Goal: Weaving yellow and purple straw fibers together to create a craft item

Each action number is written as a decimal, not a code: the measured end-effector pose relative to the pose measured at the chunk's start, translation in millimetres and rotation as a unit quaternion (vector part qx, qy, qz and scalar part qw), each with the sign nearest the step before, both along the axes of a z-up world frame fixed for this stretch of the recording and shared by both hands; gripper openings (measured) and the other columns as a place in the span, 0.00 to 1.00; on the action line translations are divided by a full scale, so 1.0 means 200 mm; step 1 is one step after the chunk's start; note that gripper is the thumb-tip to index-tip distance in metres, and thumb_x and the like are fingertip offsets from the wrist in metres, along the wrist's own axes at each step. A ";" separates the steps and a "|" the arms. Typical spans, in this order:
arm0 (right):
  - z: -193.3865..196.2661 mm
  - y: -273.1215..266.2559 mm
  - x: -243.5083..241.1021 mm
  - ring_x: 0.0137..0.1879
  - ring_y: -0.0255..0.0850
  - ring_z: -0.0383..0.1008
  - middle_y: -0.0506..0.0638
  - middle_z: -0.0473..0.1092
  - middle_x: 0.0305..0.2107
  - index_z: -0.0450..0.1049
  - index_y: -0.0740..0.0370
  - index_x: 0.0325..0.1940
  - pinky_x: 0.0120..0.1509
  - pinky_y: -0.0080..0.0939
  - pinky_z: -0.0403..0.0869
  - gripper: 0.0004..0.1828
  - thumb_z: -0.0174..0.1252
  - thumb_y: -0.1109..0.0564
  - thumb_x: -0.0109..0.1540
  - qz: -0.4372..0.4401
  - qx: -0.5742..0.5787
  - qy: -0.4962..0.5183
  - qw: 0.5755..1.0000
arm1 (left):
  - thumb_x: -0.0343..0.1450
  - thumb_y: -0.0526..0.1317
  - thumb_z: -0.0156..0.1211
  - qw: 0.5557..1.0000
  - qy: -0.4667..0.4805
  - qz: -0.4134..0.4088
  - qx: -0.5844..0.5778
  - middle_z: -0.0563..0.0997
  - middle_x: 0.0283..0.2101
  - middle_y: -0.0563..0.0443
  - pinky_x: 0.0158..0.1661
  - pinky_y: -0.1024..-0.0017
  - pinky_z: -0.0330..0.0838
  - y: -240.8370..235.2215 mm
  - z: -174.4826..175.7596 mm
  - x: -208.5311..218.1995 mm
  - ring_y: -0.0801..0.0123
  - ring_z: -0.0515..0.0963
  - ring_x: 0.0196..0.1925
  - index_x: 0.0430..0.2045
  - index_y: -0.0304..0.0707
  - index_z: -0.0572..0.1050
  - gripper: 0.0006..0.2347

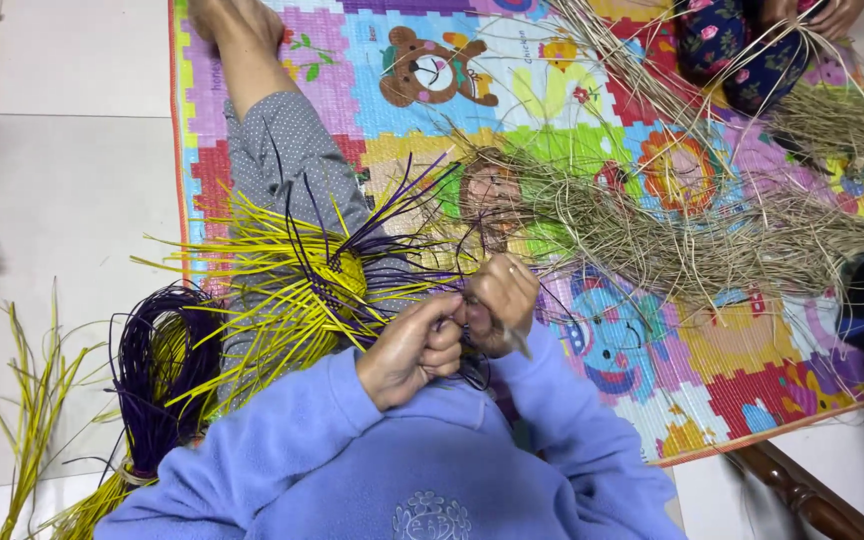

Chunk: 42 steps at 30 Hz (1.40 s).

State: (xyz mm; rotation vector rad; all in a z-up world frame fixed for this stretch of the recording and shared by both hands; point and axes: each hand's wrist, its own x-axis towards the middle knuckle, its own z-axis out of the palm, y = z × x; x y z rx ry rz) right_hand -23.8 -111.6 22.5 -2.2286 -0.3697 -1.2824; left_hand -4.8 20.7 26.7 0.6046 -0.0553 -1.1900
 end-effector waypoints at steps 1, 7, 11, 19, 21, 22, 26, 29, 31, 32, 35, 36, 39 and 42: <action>0.01 -0.01 0.02 0.17 0.36 0.54 0.42 0.55 0.11 0.61 0.53 0.16 0.22 0.35 0.60 0.22 0.36 0.42 0.58 0.003 -0.066 -0.049 0.997 | 0.68 0.39 0.40 1.000 0.016 -0.016 -0.007 0.44 0.09 0.66 0.09 0.88 0.41 -0.01 -0.01 -0.01 0.88 0.43 0.07 0.23 0.37 0.63 0.06; 0.09 -0.01 0.08 0.13 0.37 0.50 0.41 0.51 0.07 0.55 0.52 0.11 0.22 0.35 0.57 0.19 0.38 0.52 0.59 -0.036 -0.073 -0.047 0.996 | 0.68 0.37 0.41 1.000 0.021 0.010 -0.018 0.43 0.09 0.65 0.10 0.89 0.41 -0.02 0.00 -0.02 0.88 0.43 0.07 0.21 0.35 0.63 0.06; 0.03 -0.13 0.19 0.11 0.38 0.51 0.45 0.50 0.04 0.56 0.55 0.14 0.19 0.32 0.56 0.19 0.40 0.54 0.60 -0.145 -0.024 -0.011 0.989 | 0.68 0.36 0.42 0.998 0.005 0.055 -0.012 0.43 0.09 0.65 0.09 0.89 0.41 -0.02 0.01 -0.01 0.88 0.43 0.07 0.21 0.36 0.62 0.06; -0.15 -0.78 0.32 0.11 0.40 0.55 0.47 0.52 0.02 0.55 0.52 0.12 0.28 0.35 0.61 0.29 0.31 0.43 0.66 -0.370 -0.052 0.128 0.919 | 0.69 0.38 0.43 0.999 -0.030 0.043 0.006 0.46 0.06 0.67 0.08 0.90 0.43 0.13 0.05 -0.01 0.89 0.45 0.05 0.19 0.36 0.62 0.08; -0.11 -0.92 0.26 0.10 0.39 0.56 0.47 0.52 0.02 0.55 0.52 0.12 0.29 0.34 0.62 0.30 0.30 0.43 0.67 -0.400 -0.071 0.132 0.904 | 0.69 0.38 0.43 0.998 -0.040 0.040 0.015 0.47 0.06 0.67 0.08 0.90 0.43 0.19 0.04 -0.01 0.89 0.45 0.05 0.20 0.35 0.63 0.08; -0.07 -0.98 0.23 0.11 0.39 0.54 0.46 0.52 0.03 0.56 0.52 0.13 0.27 0.35 0.60 0.30 0.30 0.43 0.68 -0.429 -0.074 0.152 0.887 | 0.68 0.38 0.44 0.998 -0.044 0.042 0.011 0.47 0.06 0.66 0.08 0.90 0.43 0.21 0.03 -0.02 0.89 0.45 0.05 0.20 0.33 0.63 0.08; -0.02 -1.35 0.12 0.07 0.32 0.52 0.42 0.56 0.04 0.64 0.52 0.11 0.08 0.36 0.54 0.34 0.31 0.41 0.68 -0.573 -0.120 0.175 0.791 | 0.68 0.36 0.42 0.999 -0.029 -0.020 -0.022 0.52 0.07 0.61 0.09 0.81 0.39 0.32 -0.02 -0.02 0.82 0.45 0.06 0.20 0.31 0.63 0.08; 0.05 -1.65 -0.01 0.10 0.32 0.58 0.42 0.60 0.08 0.67 0.52 0.13 0.10 0.36 0.60 0.32 0.35 0.39 0.66 -0.643 -0.064 0.136 0.751 | 0.68 0.35 0.43 0.986 -0.165 -0.002 0.011 0.54 0.08 0.59 0.10 0.81 0.44 0.38 -0.05 -0.02 0.80 0.48 0.08 0.20 0.29 0.65 0.08; 0.17 -1.64 -0.08 0.11 0.30 0.59 0.41 0.62 0.10 0.67 0.53 0.18 0.10 0.33 0.60 0.25 0.38 0.45 0.67 -0.585 -0.025 0.124 0.801 | 0.67 0.36 0.43 0.952 -0.300 0.018 0.066 0.63 0.14 0.57 0.17 0.82 0.51 0.38 -0.02 0.01 0.80 0.55 0.14 0.19 0.31 0.67 0.08; 0.23 -1.64 -0.11 0.13 0.29 0.61 0.40 0.63 0.12 0.66 0.53 0.23 0.09 0.29 0.61 0.19 0.42 0.51 0.68 -0.523 0.013 0.113 0.845 | 0.66 0.37 0.44 0.896 -0.424 0.040 0.121 0.72 0.19 0.55 0.24 0.83 0.57 0.38 0.00 0.03 0.80 0.62 0.20 0.18 0.33 0.70 0.08; 0.52 -0.94 -0.04 0.15 0.30 0.58 0.42 0.58 0.14 0.57 0.55 0.23 0.16 0.29 0.61 0.19 0.40 0.46 0.67 -0.224 0.276 0.214 0.910 | 0.65 0.35 0.45 0.839 -0.521 0.077 0.134 0.63 0.15 0.59 0.19 0.81 0.54 0.27 0.07 0.04 0.80 0.57 0.17 0.17 0.35 0.69 0.07; 0.54 -0.73 -0.04 0.15 0.30 0.58 0.42 0.58 0.14 0.57 0.55 0.23 0.16 0.29 0.61 0.19 0.40 0.46 0.67 -0.225 0.276 0.211 0.910 | 0.65 0.35 0.45 0.839 -0.523 0.075 0.132 0.63 0.15 0.59 0.19 0.81 0.54 0.24 0.06 0.06 0.80 0.57 0.17 0.17 0.35 0.69 0.07; 0.56 -0.21 -0.03 0.26 0.55 0.67 0.63 0.67 0.16 0.70 0.66 0.18 0.40 0.48 0.66 0.24 0.33 0.59 0.63 -0.043 0.015 0.310 0.950 | 0.66 0.37 0.48 0.792 -0.583 0.134 0.120 0.72 0.15 0.43 0.21 0.72 0.62 0.17 0.06 0.08 0.68 0.67 0.17 0.21 0.35 0.72 0.06; 0.50 0.04 -0.01 0.28 0.49 0.70 0.57 0.68 0.13 0.68 0.58 0.12 0.51 0.48 0.61 0.27 0.33 0.49 0.61 -0.001 -0.122 0.344 0.931 | 0.65 0.37 0.48 0.747 -0.633 0.132 0.154 0.74 0.16 0.41 0.20 0.67 0.64 0.15 0.13 0.09 0.50 0.73 0.18 0.22 0.38 0.72 0.05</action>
